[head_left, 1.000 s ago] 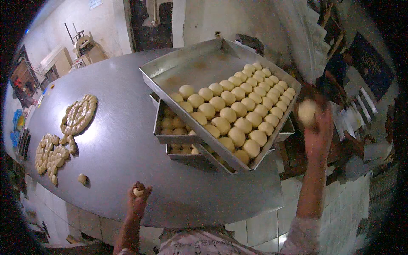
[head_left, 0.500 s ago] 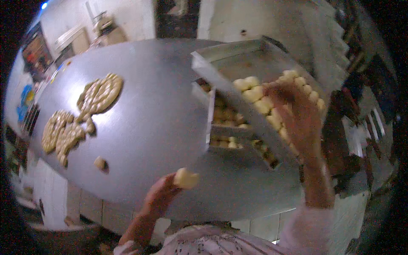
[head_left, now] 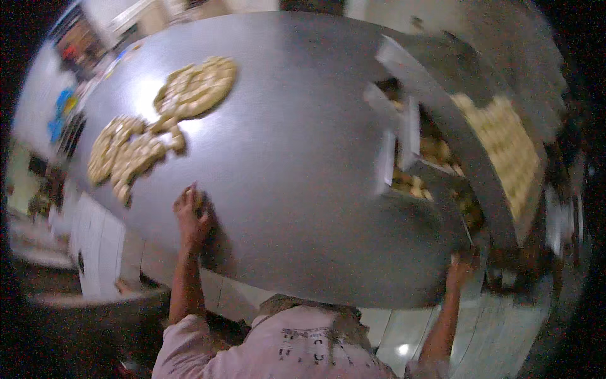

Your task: The person takes dough balls from a tray and arranges them into patterns on a metal table by hand.

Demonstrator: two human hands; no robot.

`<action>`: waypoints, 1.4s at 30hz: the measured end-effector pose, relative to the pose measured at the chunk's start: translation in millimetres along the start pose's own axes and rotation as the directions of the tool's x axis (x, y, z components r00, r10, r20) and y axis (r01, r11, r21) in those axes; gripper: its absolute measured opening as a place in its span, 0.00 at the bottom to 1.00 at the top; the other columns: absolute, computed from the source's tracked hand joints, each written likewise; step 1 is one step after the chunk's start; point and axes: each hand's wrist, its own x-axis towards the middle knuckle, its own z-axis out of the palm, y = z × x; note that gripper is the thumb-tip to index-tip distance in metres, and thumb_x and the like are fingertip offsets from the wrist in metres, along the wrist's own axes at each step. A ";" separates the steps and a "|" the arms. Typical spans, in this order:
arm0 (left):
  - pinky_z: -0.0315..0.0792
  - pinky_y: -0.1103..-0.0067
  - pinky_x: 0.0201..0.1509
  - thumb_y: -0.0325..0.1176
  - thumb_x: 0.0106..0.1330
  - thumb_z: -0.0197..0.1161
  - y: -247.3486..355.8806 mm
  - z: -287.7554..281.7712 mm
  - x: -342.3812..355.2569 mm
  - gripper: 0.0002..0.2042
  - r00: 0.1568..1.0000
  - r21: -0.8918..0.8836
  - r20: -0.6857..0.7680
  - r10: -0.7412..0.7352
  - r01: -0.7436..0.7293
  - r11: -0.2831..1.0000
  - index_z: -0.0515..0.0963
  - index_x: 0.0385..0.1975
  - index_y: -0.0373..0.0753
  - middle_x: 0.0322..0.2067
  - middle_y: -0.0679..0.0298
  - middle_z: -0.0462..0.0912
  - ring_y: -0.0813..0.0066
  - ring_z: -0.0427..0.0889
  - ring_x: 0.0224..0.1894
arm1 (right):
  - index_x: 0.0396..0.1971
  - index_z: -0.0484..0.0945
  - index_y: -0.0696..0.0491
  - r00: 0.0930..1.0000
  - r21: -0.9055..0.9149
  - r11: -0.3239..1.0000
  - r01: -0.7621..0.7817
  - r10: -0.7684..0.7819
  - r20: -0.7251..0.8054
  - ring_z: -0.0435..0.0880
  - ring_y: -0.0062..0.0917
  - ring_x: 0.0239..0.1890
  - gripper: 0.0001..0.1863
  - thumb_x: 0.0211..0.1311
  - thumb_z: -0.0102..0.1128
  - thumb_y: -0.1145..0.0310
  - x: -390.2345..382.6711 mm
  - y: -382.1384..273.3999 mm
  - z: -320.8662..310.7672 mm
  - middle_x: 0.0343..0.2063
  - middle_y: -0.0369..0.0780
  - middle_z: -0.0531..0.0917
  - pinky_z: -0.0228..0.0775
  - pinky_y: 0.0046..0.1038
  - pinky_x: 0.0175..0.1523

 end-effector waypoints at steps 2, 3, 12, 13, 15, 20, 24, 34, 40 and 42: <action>0.64 0.71 0.50 0.31 0.57 0.53 -22.9 17.7 5.6 0.17 0.990 -0.192 0.136 -0.042 0.068 0.979 0.69 0.47 0.34 0.43 0.55 0.74 0.61 0.71 0.46 | 0.42 0.68 0.59 0.997 0.052 0.996 0.073 -0.073 -0.013 0.71 0.42 0.43 0.19 0.55 0.51 0.60 13.8 -24.5 11.6 0.41 0.49 0.73 0.62 0.38 0.49; 0.66 0.74 0.49 0.32 0.60 0.52 -25.0 17.0 7.5 0.17 0.982 -0.302 0.182 -0.042 0.097 0.949 0.68 0.48 0.32 0.42 0.56 0.75 0.65 0.72 0.45 | 0.38 0.69 0.59 0.980 0.095 0.981 0.171 -0.179 0.083 0.71 0.43 0.41 0.17 0.53 0.54 0.63 7.9 -21.0 17.9 0.39 0.49 0.74 0.62 0.38 0.48; 0.67 0.79 0.47 0.34 0.62 0.55 154.7 18.2 -34.4 0.12 0.848 -0.790 0.530 -0.001 0.494 0.362 0.64 0.40 0.37 0.35 0.63 0.65 0.76 0.68 0.39 | 0.30 0.70 0.58 0.999 0.140 0.990 0.029 -0.030 0.010 0.68 0.44 0.43 0.14 0.43 0.61 0.69 39.7 -41.6 -33.5 0.37 0.48 0.72 0.58 0.41 0.51; 0.67 0.83 0.41 0.32 0.61 0.56 165.1 30.9 -35.8 0.11 0.817 -0.759 0.570 0.084 0.485 0.434 0.64 0.39 0.38 0.34 0.64 0.66 0.78 0.67 0.36 | 0.31 0.70 0.58 0.998 0.205 0.979 0.020 -0.032 0.054 0.68 0.44 0.43 0.14 0.43 0.61 0.69 37.2 -46.9 -33.6 0.37 0.48 0.72 0.58 0.40 0.51; 0.66 0.84 0.37 0.31 0.61 0.56 177.0 41.6 -41.9 0.08 0.912 -0.623 0.314 0.265 -0.013 0.782 0.65 0.36 0.38 0.32 0.66 0.66 0.80 0.66 0.34 | 0.31 0.70 0.59 0.901 0.227 0.874 0.430 -0.432 -0.046 0.68 0.44 0.42 0.15 0.43 0.60 0.68 -2.4 -21.4 1.7 0.37 0.49 0.72 0.59 0.39 0.50; 0.64 0.83 0.35 0.28 0.58 0.59 223.8 62.1 -53.8 0.11 0.830 -0.691 0.557 -0.011 0.472 0.548 0.68 0.39 0.39 0.34 0.67 0.65 0.80 0.65 0.33 | 0.32 0.70 0.58 0.991 0.084 0.993 0.088 -0.079 -0.106 0.69 0.43 0.41 0.15 0.44 0.60 0.68 42.6 77.0 8.6 0.36 0.49 0.73 0.59 0.41 0.51; 0.63 0.81 0.42 0.28 0.56 0.60 281.2 60.3 -79.2 0.18 0.760 -0.676 0.643 0.092 0.507 0.535 0.65 0.47 0.39 0.37 0.68 0.65 0.80 0.65 0.35 | 0.37 0.72 0.56 0.931 0.146 0.931 0.334 -0.350 0.102 0.69 0.43 0.47 0.18 0.44 0.59 0.67 30.2 -4.1 -19.7 0.44 0.48 0.72 0.57 0.44 0.53; 0.59 0.85 0.27 0.30 0.59 0.58 306.6 59.6 -87.9 0.07 0.830 -0.655 0.556 -0.032 0.462 0.597 0.65 0.24 0.44 0.22 0.75 0.64 0.87 0.63 0.25 | 0.40 0.70 0.58 0.904 0.092 0.900 0.427 -0.428 -0.004 0.70 0.42 0.46 0.21 0.43 0.60 0.67 40.9 49.4 -25.2 0.43 0.50 0.72 0.59 0.43 0.53; 0.59 0.85 0.23 0.29 0.55 0.63 286.1 20.9 -96.1 0.12 0.840 -0.591 0.461 -0.286 0.531 0.607 0.63 0.21 0.45 0.20 0.75 0.64 0.87 0.61 0.22 | 0.44 0.70 0.53 0.968 0.811 0.528 -0.251 0.155 0.198 0.70 0.25 0.46 0.21 0.48 0.59 0.67 132.2 35.5 -136.6 0.44 0.39 0.72 0.63 0.30 0.51; 0.60 0.86 0.25 0.28 0.55 0.63 282.0 21.3 -111.6 0.11 0.830 -0.681 0.495 -0.259 0.555 0.478 0.63 0.23 0.44 0.21 0.75 0.65 0.87 0.63 0.23 | 0.49 0.69 0.47 0.973 0.972 0.234 0.000 -0.225 0.055 0.70 0.30 0.49 0.22 0.52 0.57 0.65 184.1 -49.7 -173.5 0.48 0.42 0.71 0.65 0.31 0.51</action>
